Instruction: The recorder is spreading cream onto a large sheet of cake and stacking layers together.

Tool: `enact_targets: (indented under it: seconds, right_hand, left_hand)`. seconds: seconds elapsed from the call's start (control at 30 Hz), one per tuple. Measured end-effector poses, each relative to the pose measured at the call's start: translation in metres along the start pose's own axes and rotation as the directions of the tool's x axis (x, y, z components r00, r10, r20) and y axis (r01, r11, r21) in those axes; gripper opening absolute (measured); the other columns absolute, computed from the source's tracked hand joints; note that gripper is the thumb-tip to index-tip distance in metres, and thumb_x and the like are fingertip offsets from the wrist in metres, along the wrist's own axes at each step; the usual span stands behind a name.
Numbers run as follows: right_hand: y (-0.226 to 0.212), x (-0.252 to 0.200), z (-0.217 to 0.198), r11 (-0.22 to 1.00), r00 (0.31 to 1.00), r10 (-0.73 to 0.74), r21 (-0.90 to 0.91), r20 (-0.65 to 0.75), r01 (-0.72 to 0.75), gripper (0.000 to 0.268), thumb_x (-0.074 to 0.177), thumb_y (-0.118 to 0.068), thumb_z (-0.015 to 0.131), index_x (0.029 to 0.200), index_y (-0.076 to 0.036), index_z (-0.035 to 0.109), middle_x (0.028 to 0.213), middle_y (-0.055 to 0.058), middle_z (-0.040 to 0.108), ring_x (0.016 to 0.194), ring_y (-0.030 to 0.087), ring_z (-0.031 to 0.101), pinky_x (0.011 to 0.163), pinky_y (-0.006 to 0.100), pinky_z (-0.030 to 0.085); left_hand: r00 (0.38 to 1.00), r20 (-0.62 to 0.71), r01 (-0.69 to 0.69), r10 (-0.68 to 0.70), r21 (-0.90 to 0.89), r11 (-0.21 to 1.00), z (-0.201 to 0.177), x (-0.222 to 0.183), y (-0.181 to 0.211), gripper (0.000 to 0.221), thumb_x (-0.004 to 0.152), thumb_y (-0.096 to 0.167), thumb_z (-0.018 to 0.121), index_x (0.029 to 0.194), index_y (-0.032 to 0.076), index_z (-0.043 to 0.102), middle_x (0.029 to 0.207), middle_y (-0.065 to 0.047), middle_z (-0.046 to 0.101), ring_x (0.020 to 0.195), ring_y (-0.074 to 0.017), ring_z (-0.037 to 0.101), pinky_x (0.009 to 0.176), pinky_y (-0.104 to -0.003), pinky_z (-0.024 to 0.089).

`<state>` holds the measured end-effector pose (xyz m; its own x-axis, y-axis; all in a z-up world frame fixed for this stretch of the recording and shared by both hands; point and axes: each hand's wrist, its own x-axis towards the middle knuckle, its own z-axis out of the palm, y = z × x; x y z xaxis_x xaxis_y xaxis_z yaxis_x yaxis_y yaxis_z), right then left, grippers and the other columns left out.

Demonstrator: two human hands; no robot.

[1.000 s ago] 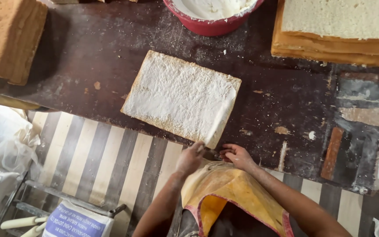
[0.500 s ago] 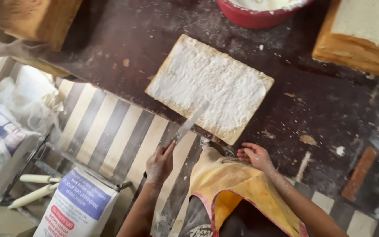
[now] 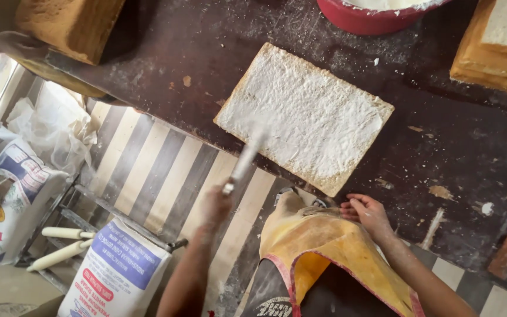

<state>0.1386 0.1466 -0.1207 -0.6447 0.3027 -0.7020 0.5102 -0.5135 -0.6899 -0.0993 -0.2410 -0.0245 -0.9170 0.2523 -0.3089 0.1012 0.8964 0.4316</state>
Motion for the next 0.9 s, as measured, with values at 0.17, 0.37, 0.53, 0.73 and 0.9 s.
enact_targets:
  seconds: [0.17,0.37,0.53,0.73,0.9]
  right_hand:
    - [-0.010,-0.003,0.010,0.994,0.996,-0.009,-0.108,-0.087,0.000,0.038,0.105,-0.016,0.053,0.133,0.007,0.059,0.112,0.023,0.073,0.094,0.028,0.074,0.080,0.039,0.062]
    - [0.006,0.004,0.028,0.994,0.979,-0.096,-0.067,-0.182,0.085,0.044,0.104,-0.014,0.055,0.142,0.007,0.051,0.117,0.024,0.071,0.095,0.028,0.074,0.082,0.038,0.062]
    - [0.012,0.003,0.067,0.980,0.926,-0.180,0.020,-0.331,0.198,0.061,0.100,-0.008,0.057,0.156,-0.003,0.035,0.117,0.022,0.066,0.094,0.027,0.071,0.078,0.038,0.061]
    - [0.018,0.023,0.064,0.959,0.887,-0.270,-0.025,-0.373,0.282,0.060,0.100,-0.005,0.060,0.156,-0.004,0.040,0.117,0.019,0.069,0.091,0.026,0.070,0.077,0.037,0.060]
    - [0.026,0.022,0.061,0.968,0.902,-0.177,0.096,-0.395,0.232,0.059,0.097,-0.003,0.060,0.153,-0.008,0.044,0.114,0.019,0.066,0.092,0.025,0.069,0.080,0.039,0.063]
  left_hand:
    - [0.904,0.351,-0.170,0.246,-0.232,0.958,0.006,-0.031,0.069,0.032,0.098,0.027,0.064,0.130,0.024,0.067,0.108,-0.010,0.077,0.086,-0.0228,0.076,0.079,-0.036,0.060]
    - [0.924,0.263,-0.165,0.276,-0.378,0.911,-0.028,0.046,0.001,0.031,0.105,0.028,0.058,0.132,0.018,0.068,0.095,-0.014,0.073,0.080,-0.0234,0.073,0.070,-0.039,0.058]
    - [0.962,0.272,-0.008,0.006,0.007,1.000,-0.083,0.094,-0.036,0.032,0.105,0.031,0.052,0.133,0.023,0.065,0.093,-0.008,0.077,0.064,-0.0233,0.069,0.055,-0.039,0.055]
    - [0.879,0.327,-0.195,0.348,-0.419,0.887,-0.016,0.069,-0.015,0.029,0.095,0.024,0.063,0.123,0.020,0.067,0.101,-0.012,0.077,0.076,-0.0205,0.076,0.062,-0.037,0.063]
    - [0.700,0.500,-0.411,0.510,-0.303,0.860,0.001,0.026,0.047,0.028,0.099,0.024,0.066,0.125,0.015,0.070,0.101,-0.021,0.075,0.091,-0.0376,0.070,0.078,-0.049,0.056]
